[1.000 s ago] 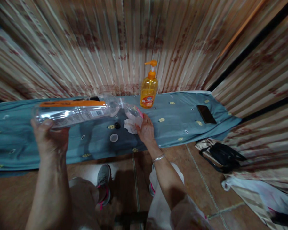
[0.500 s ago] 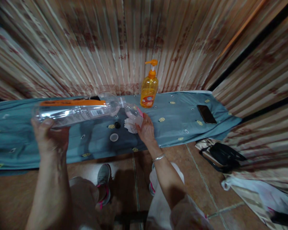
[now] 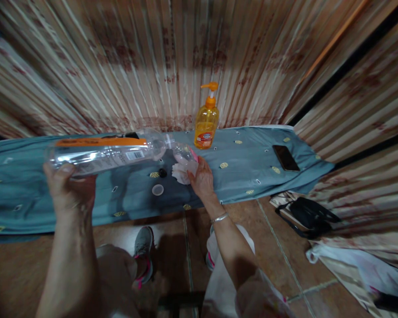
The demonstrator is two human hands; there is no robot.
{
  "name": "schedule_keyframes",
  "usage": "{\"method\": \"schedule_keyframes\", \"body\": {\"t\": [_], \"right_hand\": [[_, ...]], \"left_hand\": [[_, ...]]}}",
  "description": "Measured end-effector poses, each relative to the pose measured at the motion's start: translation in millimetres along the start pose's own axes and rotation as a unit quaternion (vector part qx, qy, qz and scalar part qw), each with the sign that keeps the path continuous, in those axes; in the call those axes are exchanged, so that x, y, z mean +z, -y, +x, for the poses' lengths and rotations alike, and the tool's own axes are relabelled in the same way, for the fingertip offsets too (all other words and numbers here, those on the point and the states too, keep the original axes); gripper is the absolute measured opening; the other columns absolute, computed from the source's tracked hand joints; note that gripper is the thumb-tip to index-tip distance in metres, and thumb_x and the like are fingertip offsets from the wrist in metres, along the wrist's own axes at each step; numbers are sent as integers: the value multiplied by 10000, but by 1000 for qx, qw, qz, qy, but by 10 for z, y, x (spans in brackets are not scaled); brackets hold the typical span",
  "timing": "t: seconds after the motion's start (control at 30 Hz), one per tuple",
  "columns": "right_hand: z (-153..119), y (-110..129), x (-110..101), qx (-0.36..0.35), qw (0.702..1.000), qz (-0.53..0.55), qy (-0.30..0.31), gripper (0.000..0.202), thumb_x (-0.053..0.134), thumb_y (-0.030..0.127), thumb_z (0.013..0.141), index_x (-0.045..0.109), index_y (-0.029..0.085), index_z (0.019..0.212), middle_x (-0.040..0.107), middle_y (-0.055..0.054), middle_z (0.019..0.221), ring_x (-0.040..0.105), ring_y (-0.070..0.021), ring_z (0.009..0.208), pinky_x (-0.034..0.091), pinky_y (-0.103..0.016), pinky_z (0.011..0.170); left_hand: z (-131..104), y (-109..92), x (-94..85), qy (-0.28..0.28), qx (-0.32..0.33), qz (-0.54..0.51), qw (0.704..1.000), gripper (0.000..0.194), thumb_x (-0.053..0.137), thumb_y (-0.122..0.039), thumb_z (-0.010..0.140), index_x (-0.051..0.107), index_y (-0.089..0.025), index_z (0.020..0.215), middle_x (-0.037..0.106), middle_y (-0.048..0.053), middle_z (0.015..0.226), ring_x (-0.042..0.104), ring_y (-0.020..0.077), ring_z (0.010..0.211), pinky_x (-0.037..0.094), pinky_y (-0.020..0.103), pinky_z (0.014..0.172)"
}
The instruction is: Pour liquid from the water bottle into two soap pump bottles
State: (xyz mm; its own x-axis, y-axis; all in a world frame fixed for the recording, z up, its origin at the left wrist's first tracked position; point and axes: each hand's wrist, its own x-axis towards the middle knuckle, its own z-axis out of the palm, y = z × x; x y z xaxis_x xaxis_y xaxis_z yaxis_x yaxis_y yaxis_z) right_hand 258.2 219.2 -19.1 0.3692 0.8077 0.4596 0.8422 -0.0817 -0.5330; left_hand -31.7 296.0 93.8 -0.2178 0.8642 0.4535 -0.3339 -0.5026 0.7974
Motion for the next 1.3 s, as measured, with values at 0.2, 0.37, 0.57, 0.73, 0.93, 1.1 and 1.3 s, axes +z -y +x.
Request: {"method": "schedule_keyframes", "body": {"t": [0.2,0.37,0.57,0.73,0.93,1.1,1.3], "right_hand": [[2,-1,3,4,1000,-3,1,649,612,353,881,444,72,1441,612,-259,1384,605,-338,1291,497,-525,1088],[2,1,3,7,1000,-6,4,649,607,356,889,436,69,1445,607,-261,1386,602,-328,1296,488,-516,1100],[-5,-13,19,-4,1000,-4,-4,637,589,384,911,425,85,1449,614,-263,1378,608,-334,1286,494,-532,1079],[-9,-22,29,-8,1000,-10,-7,647,591,386,909,421,70,1447,606,-280,1379,608,-339,1288,502,-532,1068],[-1,-6,10,-4,1000,-7,-2,645,605,369,896,435,59,1436,611,-280,1375,613,-335,1284,498,-521,1080],[3,1,3,-4,1000,-9,2,640,597,363,899,438,43,1430,596,-290,1391,614,-343,1278,485,-538,1095],[1,-6,3,-5,1000,-9,3,642,583,372,910,442,24,1430,600,-295,1376,611,-346,1274,499,-534,1083]], "left_hand": [[21,40,-48,15,2,1,1000,443,817,-352,541,639,-303,944,636,-20,1075,602,245,1051,522,483,934],[11,19,-20,10,5,-10,1000,419,833,-351,545,627,-271,902,624,-3,1070,604,249,1045,508,511,954],[-2,-19,9,11,-2,5,1000,351,842,-399,576,622,-322,839,678,-25,1072,627,271,1130,512,499,958],[13,4,-11,25,10,9,1000,450,833,-394,535,649,-302,936,671,-25,1084,629,269,1107,520,519,972],[19,19,-13,17,12,8,1000,459,831,-400,534,660,-297,947,656,-12,1101,621,255,1064,505,532,987],[6,2,15,-2,8,-2,1000,447,851,-390,487,661,-289,879,668,-21,1130,626,253,1073,497,517,1010],[-5,1,41,-23,6,-36,999,410,841,-302,481,650,-258,840,678,-23,1073,634,205,984,521,443,967]]}}
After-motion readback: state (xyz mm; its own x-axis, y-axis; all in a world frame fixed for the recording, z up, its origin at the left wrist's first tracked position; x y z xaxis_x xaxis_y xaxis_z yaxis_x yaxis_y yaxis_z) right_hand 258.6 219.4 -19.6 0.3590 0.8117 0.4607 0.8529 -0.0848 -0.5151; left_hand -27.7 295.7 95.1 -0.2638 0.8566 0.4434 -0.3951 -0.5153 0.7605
